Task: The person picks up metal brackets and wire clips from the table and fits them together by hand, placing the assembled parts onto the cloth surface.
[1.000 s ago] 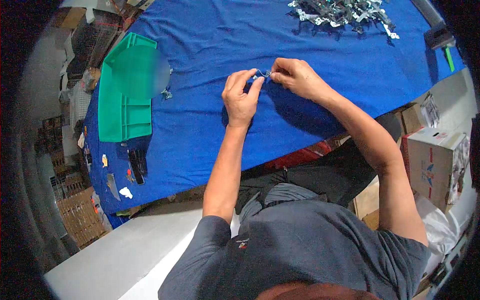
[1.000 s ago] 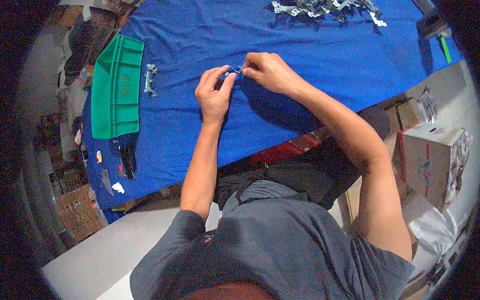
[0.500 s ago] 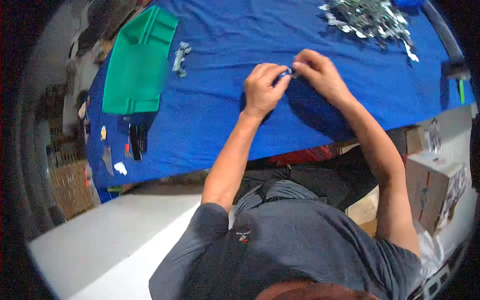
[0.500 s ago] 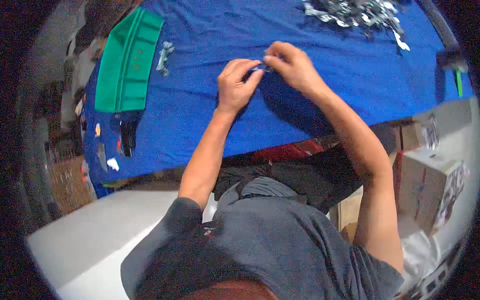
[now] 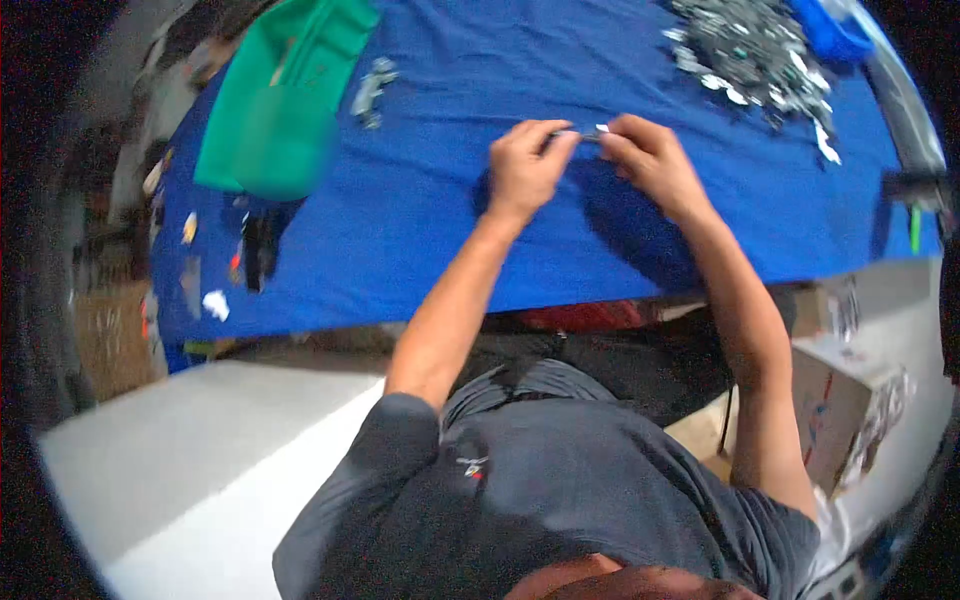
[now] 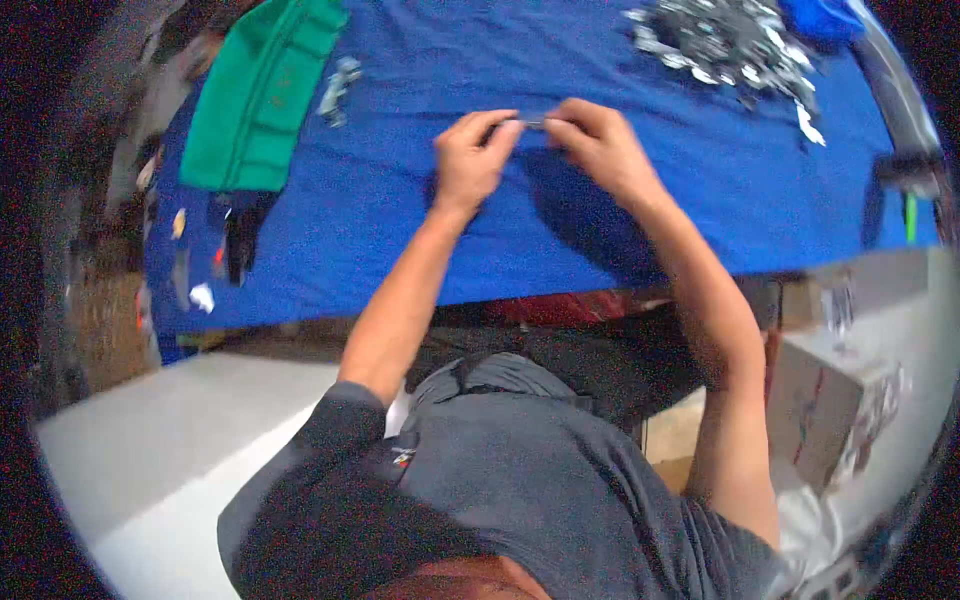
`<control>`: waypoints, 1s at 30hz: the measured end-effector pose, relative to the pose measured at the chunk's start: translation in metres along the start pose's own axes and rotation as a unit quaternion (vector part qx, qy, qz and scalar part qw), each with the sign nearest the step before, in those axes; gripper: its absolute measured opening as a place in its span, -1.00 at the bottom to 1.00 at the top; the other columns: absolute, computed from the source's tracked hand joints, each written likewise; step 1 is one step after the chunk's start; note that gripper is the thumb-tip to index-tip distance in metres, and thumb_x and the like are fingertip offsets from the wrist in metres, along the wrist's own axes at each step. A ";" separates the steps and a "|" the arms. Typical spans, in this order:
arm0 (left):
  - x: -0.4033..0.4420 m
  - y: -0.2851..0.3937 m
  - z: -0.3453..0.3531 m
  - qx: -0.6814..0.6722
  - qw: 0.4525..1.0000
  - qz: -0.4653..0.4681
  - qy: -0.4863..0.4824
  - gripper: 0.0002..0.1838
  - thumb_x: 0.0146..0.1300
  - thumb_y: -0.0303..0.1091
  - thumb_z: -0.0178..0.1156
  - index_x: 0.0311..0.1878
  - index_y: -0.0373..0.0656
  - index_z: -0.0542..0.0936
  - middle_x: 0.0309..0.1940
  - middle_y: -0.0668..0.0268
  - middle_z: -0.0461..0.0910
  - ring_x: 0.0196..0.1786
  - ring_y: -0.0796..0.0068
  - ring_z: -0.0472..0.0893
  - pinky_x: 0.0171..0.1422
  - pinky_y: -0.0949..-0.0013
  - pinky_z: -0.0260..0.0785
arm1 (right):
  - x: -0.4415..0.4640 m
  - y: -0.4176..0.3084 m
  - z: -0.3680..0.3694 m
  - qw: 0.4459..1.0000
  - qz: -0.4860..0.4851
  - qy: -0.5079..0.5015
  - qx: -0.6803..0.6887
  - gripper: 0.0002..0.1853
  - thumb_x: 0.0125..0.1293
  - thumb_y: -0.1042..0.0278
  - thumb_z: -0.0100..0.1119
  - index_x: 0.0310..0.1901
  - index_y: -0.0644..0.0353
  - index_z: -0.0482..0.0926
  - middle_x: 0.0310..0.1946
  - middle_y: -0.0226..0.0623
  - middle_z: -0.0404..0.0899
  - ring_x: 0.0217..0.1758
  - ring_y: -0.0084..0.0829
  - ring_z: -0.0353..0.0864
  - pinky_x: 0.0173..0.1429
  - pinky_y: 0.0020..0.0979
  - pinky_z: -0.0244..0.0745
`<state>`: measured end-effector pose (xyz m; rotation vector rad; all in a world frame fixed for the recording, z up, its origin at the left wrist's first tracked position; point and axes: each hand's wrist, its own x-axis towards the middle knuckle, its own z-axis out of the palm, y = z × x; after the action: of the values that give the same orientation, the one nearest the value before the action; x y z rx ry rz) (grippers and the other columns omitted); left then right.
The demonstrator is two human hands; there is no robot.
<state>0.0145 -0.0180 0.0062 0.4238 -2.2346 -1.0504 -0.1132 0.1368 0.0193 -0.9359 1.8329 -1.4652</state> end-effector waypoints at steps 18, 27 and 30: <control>0.000 0.005 0.000 -0.010 1.000 -0.019 -0.013 -0.82 0.20 -0.42 0.38 -0.14 -0.24 0.73 -0.32 0.24 0.71 -0.31 0.56 0.64 -0.18 0.45 0.47 | -0.001 0.000 0.006 1.000 0.022 -0.019 -0.002 -0.77 0.48 0.22 0.13 -0.23 0.21 0.60 -0.46 -0.54 0.53 -0.47 -0.73 0.39 -0.43 -0.59 0.28; 0.001 -0.001 -0.001 0.034 0.994 0.101 0.001 -0.78 0.07 -0.47 0.44 -0.17 -0.21 0.73 -0.22 0.22 0.72 -0.16 0.34 0.68 -0.07 0.35 0.50 | -0.001 0.008 0.006 0.998 0.013 0.017 -0.056 -0.76 0.35 0.31 0.23 -0.08 0.30 0.59 -0.49 -0.29 0.63 -0.43 -0.53 0.59 -0.35 -0.40 0.50; 0.001 0.002 -0.002 0.051 0.993 0.105 -0.010 -0.78 0.07 -0.45 0.44 -0.19 -0.21 0.73 -0.22 0.21 0.71 -0.15 0.29 0.67 -0.05 0.32 0.50 | 0.000 0.011 0.007 0.999 0.010 0.008 0.040 -0.73 0.35 0.33 0.25 -0.01 0.29 0.55 -0.46 -0.33 0.63 -0.45 -0.54 0.58 -0.38 -0.44 0.52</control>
<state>0.0147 -0.0183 0.0090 0.2159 -2.2992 -0.8368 -0.1089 0.1342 0.0073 -0.8681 1.7751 -1.5267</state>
